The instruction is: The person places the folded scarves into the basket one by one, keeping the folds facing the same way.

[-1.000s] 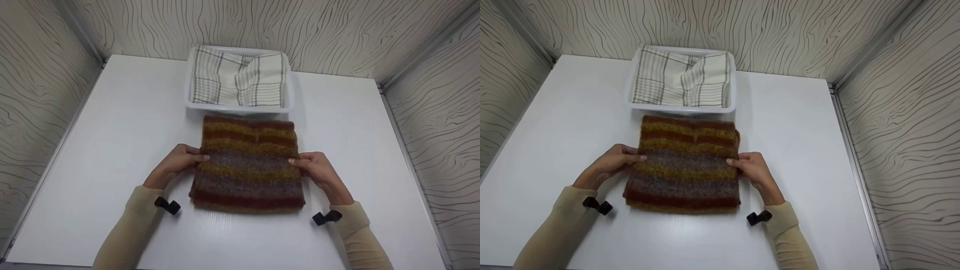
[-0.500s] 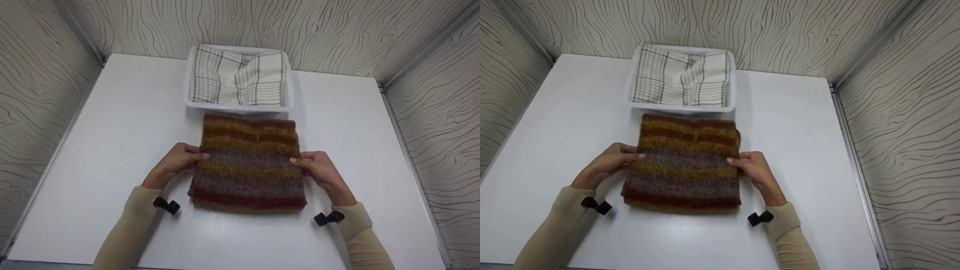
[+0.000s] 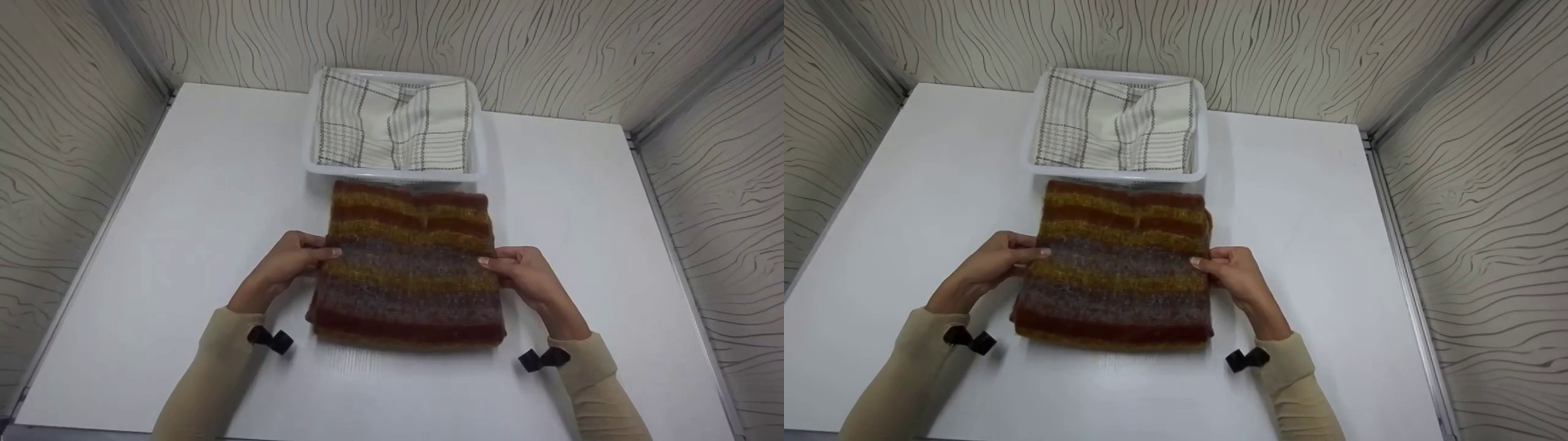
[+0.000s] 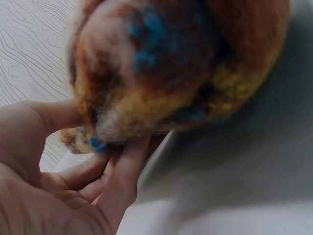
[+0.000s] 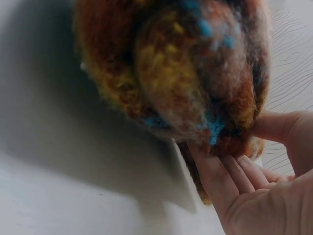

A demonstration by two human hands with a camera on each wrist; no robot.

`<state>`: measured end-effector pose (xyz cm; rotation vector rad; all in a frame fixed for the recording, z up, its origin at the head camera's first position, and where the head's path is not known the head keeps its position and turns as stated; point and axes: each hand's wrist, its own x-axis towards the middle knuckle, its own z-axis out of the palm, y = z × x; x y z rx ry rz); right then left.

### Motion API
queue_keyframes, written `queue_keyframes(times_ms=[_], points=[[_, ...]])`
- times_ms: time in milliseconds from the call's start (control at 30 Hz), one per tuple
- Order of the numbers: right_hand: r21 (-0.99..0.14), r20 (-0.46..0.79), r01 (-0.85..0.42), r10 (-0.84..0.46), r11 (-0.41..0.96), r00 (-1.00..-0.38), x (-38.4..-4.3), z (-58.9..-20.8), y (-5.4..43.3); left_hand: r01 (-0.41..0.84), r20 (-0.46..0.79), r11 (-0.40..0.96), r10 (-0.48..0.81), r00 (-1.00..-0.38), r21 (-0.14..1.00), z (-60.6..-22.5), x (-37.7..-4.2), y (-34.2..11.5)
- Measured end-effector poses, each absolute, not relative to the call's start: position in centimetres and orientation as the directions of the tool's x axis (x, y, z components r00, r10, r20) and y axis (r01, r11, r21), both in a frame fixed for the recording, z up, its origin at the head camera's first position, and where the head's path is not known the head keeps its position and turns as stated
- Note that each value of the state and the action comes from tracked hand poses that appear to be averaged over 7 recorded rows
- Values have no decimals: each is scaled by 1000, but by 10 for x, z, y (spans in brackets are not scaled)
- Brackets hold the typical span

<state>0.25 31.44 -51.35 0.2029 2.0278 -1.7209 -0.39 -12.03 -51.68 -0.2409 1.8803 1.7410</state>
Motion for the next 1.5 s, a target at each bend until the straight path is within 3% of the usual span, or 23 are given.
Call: queue_keyframes(times_ms=[800,1500], points=[[-920,-380,352,-173,170,-909,8,-479,316,-438,-475,192,238,-847,878,-486,-2,-121],[-966,-260,253,-177,60,-949,5,-445,314,-371,-384,96,225,-896,923,-453,1,-124]])
